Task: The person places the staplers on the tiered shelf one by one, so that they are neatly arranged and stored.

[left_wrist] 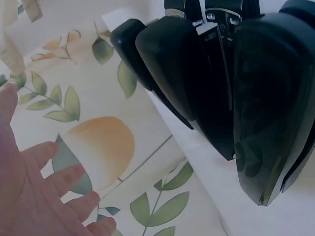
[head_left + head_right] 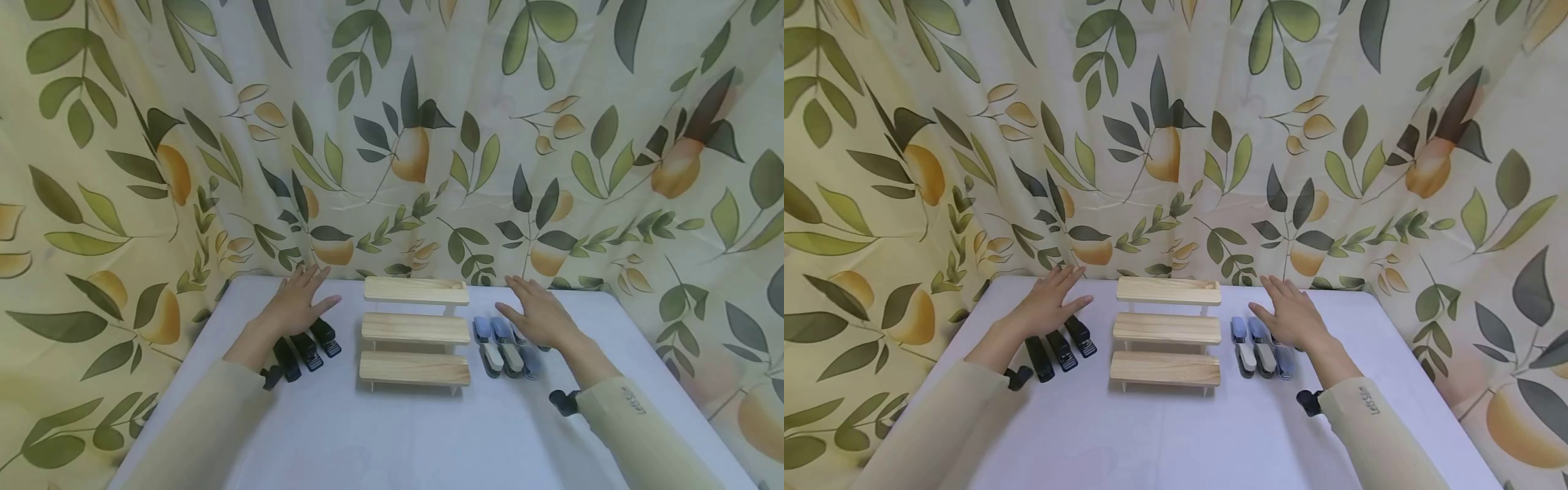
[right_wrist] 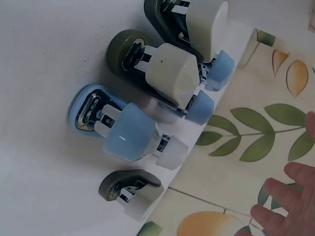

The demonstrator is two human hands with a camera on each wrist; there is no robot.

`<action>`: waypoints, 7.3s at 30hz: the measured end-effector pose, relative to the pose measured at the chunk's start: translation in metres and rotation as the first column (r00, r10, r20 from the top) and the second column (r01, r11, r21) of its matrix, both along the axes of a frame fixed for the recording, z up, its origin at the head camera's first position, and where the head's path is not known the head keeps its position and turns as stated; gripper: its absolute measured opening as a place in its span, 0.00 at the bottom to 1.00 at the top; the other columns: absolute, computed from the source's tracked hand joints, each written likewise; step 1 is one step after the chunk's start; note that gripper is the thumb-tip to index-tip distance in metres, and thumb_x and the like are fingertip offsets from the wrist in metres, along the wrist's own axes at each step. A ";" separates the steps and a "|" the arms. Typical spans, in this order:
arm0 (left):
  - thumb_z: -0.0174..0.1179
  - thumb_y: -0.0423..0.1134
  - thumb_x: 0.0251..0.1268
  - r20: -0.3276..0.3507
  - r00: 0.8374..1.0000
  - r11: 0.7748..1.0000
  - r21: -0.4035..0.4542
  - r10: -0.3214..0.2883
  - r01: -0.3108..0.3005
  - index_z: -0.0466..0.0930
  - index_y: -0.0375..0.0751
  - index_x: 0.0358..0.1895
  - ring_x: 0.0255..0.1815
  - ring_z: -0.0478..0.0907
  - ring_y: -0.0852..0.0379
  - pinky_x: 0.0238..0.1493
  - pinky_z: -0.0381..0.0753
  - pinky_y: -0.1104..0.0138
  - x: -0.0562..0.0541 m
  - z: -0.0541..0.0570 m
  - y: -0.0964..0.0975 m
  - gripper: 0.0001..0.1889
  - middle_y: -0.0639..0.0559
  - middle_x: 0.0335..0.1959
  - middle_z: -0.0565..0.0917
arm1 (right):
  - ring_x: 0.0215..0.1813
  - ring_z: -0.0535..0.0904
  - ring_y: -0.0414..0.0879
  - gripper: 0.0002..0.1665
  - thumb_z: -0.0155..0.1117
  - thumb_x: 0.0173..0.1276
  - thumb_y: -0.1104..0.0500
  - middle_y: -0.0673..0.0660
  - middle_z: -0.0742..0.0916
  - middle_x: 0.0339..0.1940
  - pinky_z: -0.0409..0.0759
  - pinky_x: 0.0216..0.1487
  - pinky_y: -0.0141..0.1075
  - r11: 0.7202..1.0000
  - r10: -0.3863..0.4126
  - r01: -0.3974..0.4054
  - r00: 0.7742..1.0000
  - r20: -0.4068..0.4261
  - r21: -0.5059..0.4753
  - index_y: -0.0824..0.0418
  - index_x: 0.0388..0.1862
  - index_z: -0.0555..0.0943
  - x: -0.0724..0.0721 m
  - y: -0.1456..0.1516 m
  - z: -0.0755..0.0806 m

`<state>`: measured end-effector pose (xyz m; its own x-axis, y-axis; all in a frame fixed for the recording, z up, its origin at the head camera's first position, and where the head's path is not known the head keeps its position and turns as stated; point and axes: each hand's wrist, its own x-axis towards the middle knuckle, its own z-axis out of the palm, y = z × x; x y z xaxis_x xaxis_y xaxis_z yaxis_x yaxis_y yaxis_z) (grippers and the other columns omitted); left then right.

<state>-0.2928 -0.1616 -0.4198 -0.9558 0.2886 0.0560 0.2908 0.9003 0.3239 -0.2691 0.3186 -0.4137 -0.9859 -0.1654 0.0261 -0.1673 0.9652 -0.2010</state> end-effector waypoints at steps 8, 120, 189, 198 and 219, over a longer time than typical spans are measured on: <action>0.45 0.70 0.76 0.000 1.000 0.999 0.032 -0.007 0.007 0.48 0.54 0.85 0.86 0.39 0.32 0.81 0.42 0.37 0.008 -0.005 0.000 0.43 0.40 0.86 0.51 | 0.82 0.51 0.75 0.49 0.49 0.80 0.33 0.73 0.60 0.82 0.49 0.77 0.71 1.000 -0.005 0.005 1.000 -0.006 -0.016 0.64 0.84 0.54 0.002 0.007 0.003; 0.74 0.54 0.61 0.330 0.928 0.703 0.701 -0.173 -0.119 0.69 0.58 0.74 0.49 0.83 0.58 0.53 0.79 0.60 0.093 -0.109 0.052 0.38 0.54 0.49 0.87 | 0.41 0.78 0.50 0.44 0.71 0.68 0.55 0.63 0.80 0.45 0.76 0.40 0.41 0.949 -0.050 0.163 0.922 0.383 -0.269 0.69 0.77 0.63 -0.010 0.103 -0.057; 0.72 0.58 0.62 0.319 0.936 0.733 0.671 -0.147 -0.114 0.69 0.59 0.75 0.47 0.82 0.58 0.52 0.79 0.57 0.091 -0.115 0.054 0.38 0.56 0.45 0.86 | 0.62 0.79 0.63 0.48 0.77 0.61 0.35 0.65 0.82 0.64 0.84 0.51 0.53 0.970 0.126 -0.101 0.987 0.102 -0.221 0.63 0.69 0.75 0.001 0.037 0.043; 0.72 0.58 0.62 0.331 0.932 0.735 0.667 -0.146 -0.122 0.69 0.57 0.75 0.47 0.82 0.58 0.52 0.78 0.58 0.092 -0.114 0.054 0.39 0.56 0.45 0.86 | 0.61 0.81 0.59 0.46 0.78 0.59 0.36 0.62 0.84 0.62 0.83 0.52 0.53 0.962 0.169 -0.152 0.984 0.053 -0.227 0.62 0.68 0.77 0.003 0.015 0.061; 0.72 0.59 0.62 0.308 0.942 0.735 0.669 -0.134 -0.114 0.69 0.55 0.75 0.48 0.82 0.58 0.51 0.79 0.57 0.094 -0.117 0.055 0.40 0.56 0.45 0.86 | 0.62 0.81 0.59 0.46 0.79 0.57 0.35 0.60 0.83 0.64 0.84 0.52 0.52 0.951 0.214 -0.196 0.975 0.052 -0.241 0.59 0.67 0.78 -0.005 -0.027 0.084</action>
<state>-0.1993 -0.1062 -0.5369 -0.9508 0.3033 -0.0634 0.0690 0.4068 0.9109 -0.2737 0.2911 -0.3300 -0.9319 -0.3624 0.0142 -0.3319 0.8364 -0.4363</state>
